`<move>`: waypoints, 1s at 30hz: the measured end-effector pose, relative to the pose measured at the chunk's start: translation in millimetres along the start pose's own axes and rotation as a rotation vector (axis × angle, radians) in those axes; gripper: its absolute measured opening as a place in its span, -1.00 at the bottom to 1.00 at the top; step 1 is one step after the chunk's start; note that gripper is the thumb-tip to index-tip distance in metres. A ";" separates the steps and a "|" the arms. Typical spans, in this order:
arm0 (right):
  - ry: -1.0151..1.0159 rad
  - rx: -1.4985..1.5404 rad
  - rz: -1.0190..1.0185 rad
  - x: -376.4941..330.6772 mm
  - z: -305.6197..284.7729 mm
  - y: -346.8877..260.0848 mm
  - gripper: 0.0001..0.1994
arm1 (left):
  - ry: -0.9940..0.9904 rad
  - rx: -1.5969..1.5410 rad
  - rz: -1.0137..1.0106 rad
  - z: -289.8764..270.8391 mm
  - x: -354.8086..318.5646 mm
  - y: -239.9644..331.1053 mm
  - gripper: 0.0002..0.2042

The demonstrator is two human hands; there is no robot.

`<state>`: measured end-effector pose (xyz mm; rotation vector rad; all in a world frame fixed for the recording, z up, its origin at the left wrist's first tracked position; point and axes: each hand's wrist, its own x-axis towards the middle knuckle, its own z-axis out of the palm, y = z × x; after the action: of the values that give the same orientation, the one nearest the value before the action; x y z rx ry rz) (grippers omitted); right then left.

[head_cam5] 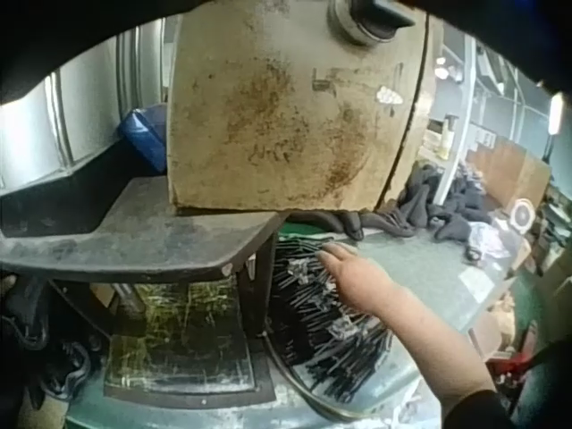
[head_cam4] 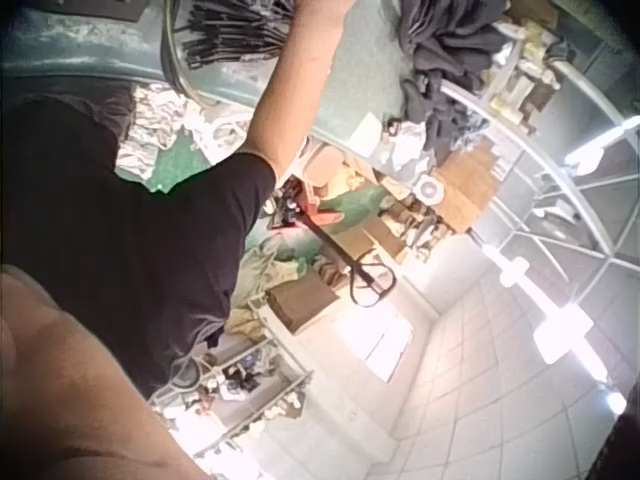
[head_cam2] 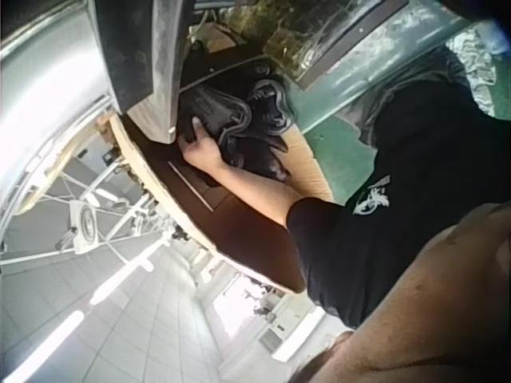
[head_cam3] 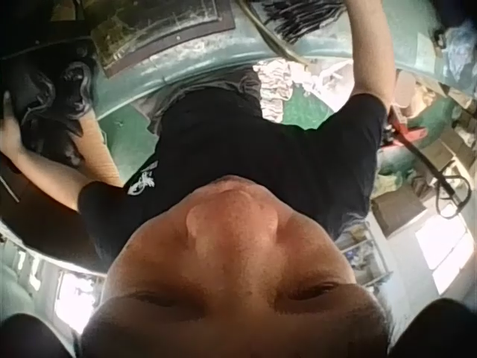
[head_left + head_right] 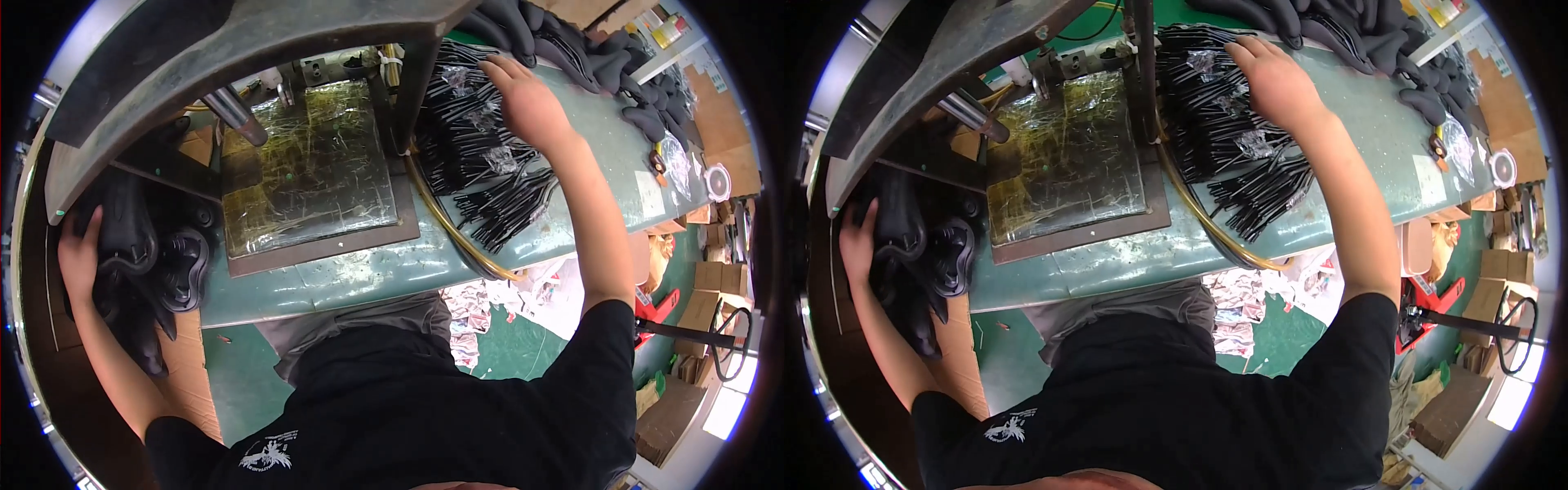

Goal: Assemble bicycle seats by manually inserting metal rails into the plastic base and using a heat press machine to secure the assembly.

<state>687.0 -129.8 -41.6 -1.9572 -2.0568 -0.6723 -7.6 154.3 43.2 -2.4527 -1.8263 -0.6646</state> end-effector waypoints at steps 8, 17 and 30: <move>-0.182 -0.191 -0.124 24.0 7.7 1.6 -0.49 | -0.101 -1.133 -0.524 13.6 -202.0 -69.8 -0.37; -0.290 -0.086 0.049 20.4 -24.9 -79.5 -0.46 | -0.657 -1.381 -0.228 106.5 -230.1 81.6 -0.55; -0.278 1.436 0.642 -91.2 -117.9 -198.5 -0.29 | -1.252 -1.611 -0.270 146.3 -234.2 127.0 -0.55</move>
<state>481.8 -267.0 -15.2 -1.5167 -1.1153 0.9895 103.0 -62.2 -139.2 -4.4612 -2.4586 -0.9171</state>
